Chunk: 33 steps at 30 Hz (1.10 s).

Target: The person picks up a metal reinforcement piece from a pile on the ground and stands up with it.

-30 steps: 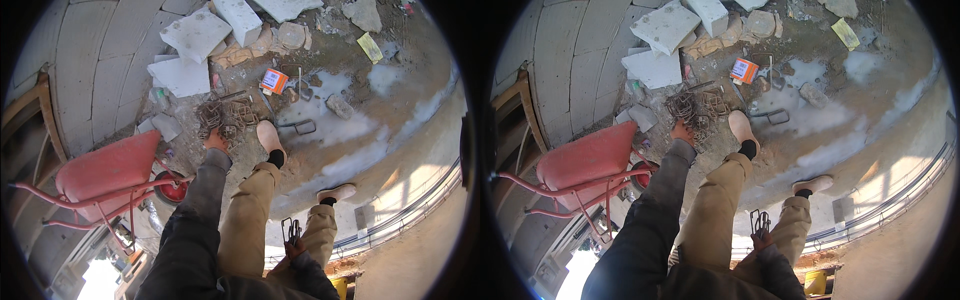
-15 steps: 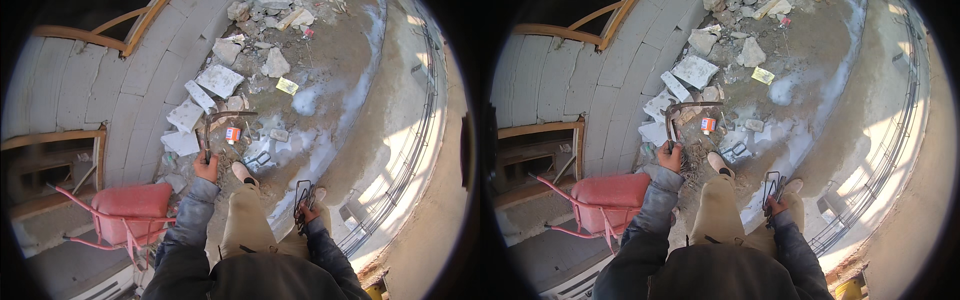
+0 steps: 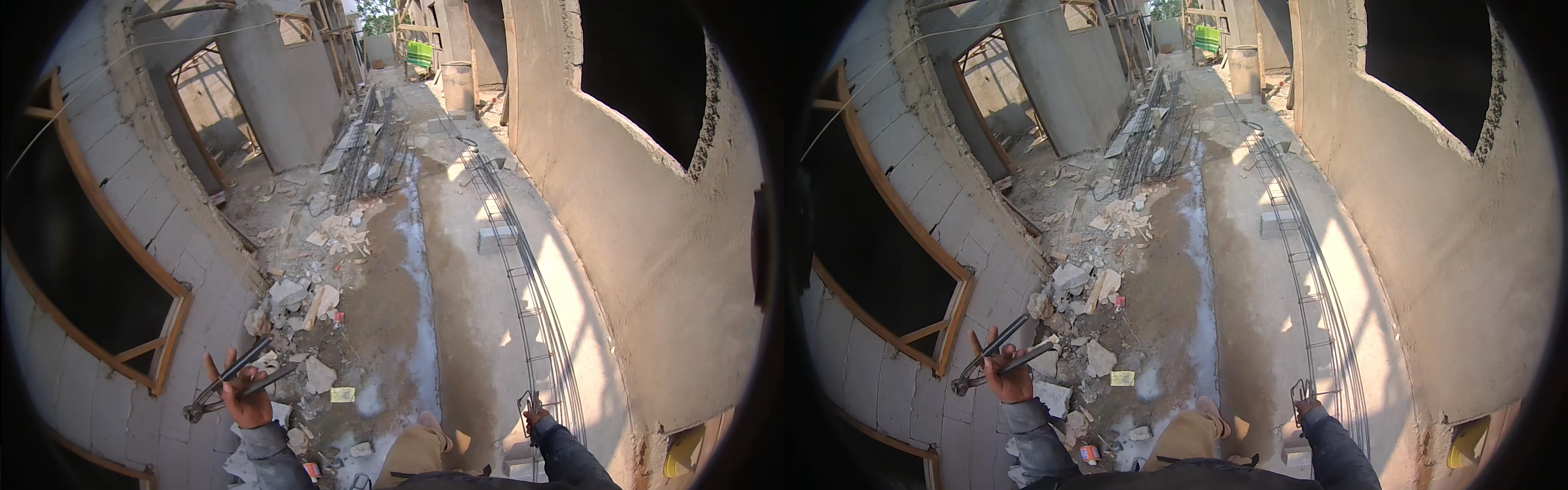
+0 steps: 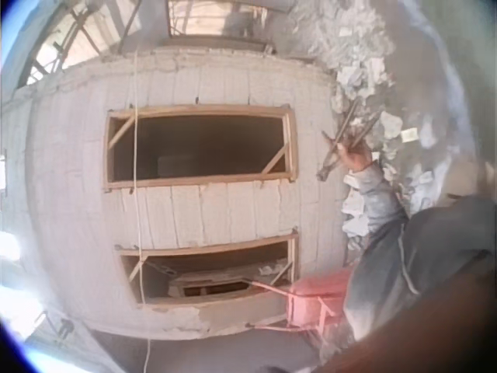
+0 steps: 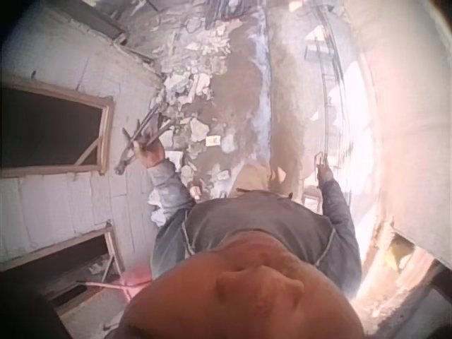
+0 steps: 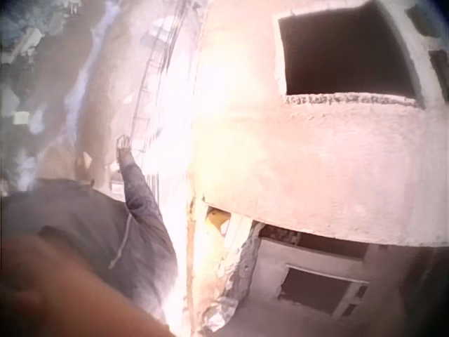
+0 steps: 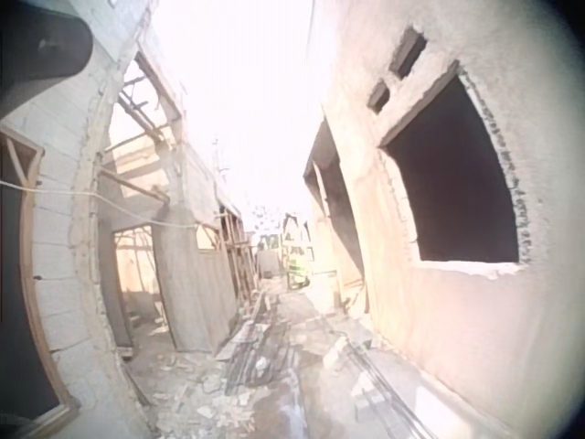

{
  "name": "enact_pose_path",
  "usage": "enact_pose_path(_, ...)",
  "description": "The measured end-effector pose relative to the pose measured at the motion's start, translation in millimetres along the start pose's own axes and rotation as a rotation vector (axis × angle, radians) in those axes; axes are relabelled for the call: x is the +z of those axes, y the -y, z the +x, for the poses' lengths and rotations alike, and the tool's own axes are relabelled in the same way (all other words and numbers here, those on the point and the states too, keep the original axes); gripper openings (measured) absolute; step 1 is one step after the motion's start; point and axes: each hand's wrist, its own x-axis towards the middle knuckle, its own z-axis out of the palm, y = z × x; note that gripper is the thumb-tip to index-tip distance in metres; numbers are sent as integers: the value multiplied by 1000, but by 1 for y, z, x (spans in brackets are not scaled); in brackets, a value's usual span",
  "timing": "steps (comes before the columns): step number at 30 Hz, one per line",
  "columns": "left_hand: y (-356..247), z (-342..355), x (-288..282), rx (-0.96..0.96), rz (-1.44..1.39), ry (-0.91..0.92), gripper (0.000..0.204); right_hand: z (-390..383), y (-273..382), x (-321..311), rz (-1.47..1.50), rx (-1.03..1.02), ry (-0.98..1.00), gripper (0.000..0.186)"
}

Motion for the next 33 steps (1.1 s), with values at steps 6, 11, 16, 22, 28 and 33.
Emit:
enact_pose_path(6,156,77,-42,-178,240,-128,46,23,16,-78,207,312,-268,10)
enact_pose_path(11,355,68,-78,-793,203,-119,55,5,-5,-334,-15,490,-672,25)
enact_pose_path(16,456,75,27,-1164,-212,-211,36,-15,112,-378,324,38,-1065,14)
enact_pose_path(22,555,161,95,-1311,-160,230,11,84,232,-266,762,-96,-1053,16)
enact_pose_path(28,688,272,79,-1241,330,286,9,282,266,-156,690,130,-433,25)
enact_pose_path(33,801,328,32,-1473,525,-20,5,414,389,-79,540,118,-313,17)
